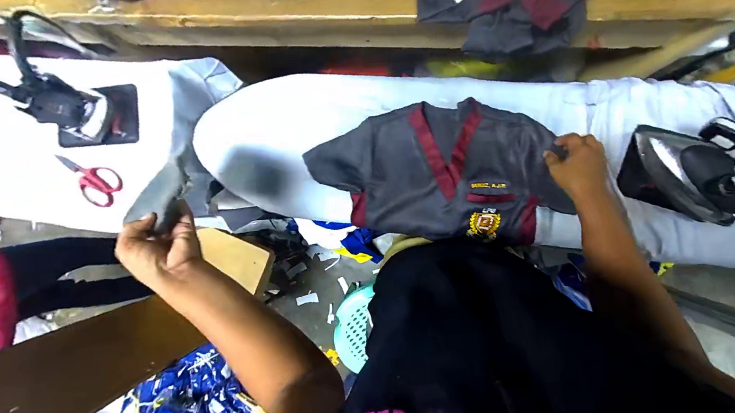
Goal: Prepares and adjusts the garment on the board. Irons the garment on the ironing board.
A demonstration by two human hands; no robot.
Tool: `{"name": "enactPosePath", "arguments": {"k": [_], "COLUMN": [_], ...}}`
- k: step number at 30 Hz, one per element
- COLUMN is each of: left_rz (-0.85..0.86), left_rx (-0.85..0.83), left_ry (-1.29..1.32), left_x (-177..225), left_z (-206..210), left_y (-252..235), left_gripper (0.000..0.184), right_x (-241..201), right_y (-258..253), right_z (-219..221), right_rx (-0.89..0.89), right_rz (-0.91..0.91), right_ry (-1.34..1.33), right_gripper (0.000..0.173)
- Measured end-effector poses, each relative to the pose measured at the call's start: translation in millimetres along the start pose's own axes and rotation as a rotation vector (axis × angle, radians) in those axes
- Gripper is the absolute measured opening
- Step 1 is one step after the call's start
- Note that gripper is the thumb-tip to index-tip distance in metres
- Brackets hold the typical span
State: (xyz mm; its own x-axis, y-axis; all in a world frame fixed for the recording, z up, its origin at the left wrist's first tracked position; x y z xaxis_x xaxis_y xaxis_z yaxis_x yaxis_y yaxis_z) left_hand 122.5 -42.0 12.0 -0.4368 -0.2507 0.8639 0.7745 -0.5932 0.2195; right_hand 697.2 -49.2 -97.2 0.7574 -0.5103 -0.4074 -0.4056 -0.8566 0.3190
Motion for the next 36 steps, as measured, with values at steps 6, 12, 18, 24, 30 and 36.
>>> {"name": "enactPosePath", "arguments": {"k": [6, 12, 18, 24, 30, 36], "left_rz": [-0.107, 0.035, 0.342, -0.071, 0.266, 0.496], "left_rx": [0.223, 0.212, -0.019, 0.02, -0.776, -1.31], "left_ry": [0.136, 0.333, 0.165, -0.744, -1.264, -1.523], "left_x": [-1.6, 8.4, 22.3, -56.8, -140.4, -214.8], "left_z": [-34.7, -45.3, -55.4, -51.1, 31.2, 64.7], "left_y": [-18.6, -88.4, -210.3, -204.3, -86.0, -8.3], "left_gripper": [0.021, 0.028, 0.021, 0.058, 0.062, 0.044], "right_x": [-9.3, -37.4, -42.9, -6.8, 30.4, 16.2], "right_y": [3.6, 23.6, 45.9, 62.0, 49.1, 13.4], "right_z": [8.1, 23.6, 28.0, 33.8, 51.7, 57.2], "right_rx": [-0.066, -0.101, -0.075, 0.034, 0.209, 0.108], "right_rz": [-0.115, -0.082, 0.066, 0.182, 0.473, 0.583], "right_ry": [-0.019, -0.075, -0.066, -0.12, -0.099, -0.022], "right_gripper": [0.041, 0.041, 0.037, 0.035, 0.053, 0.044]}}
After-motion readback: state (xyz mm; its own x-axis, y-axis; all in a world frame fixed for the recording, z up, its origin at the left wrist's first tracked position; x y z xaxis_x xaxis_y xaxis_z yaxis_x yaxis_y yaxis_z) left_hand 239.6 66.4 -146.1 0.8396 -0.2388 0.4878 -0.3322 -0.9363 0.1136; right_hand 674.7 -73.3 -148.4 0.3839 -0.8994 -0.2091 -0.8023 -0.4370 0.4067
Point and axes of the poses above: each hand's wrist, its own y-axis away from the middle knuckle, its own z-axis out of the palm, x = y × z, the point moved 1 cm from there along -y, towards the middle knuckle, and after that the axes turned 3 degrees about z, right-handed, at the moved point
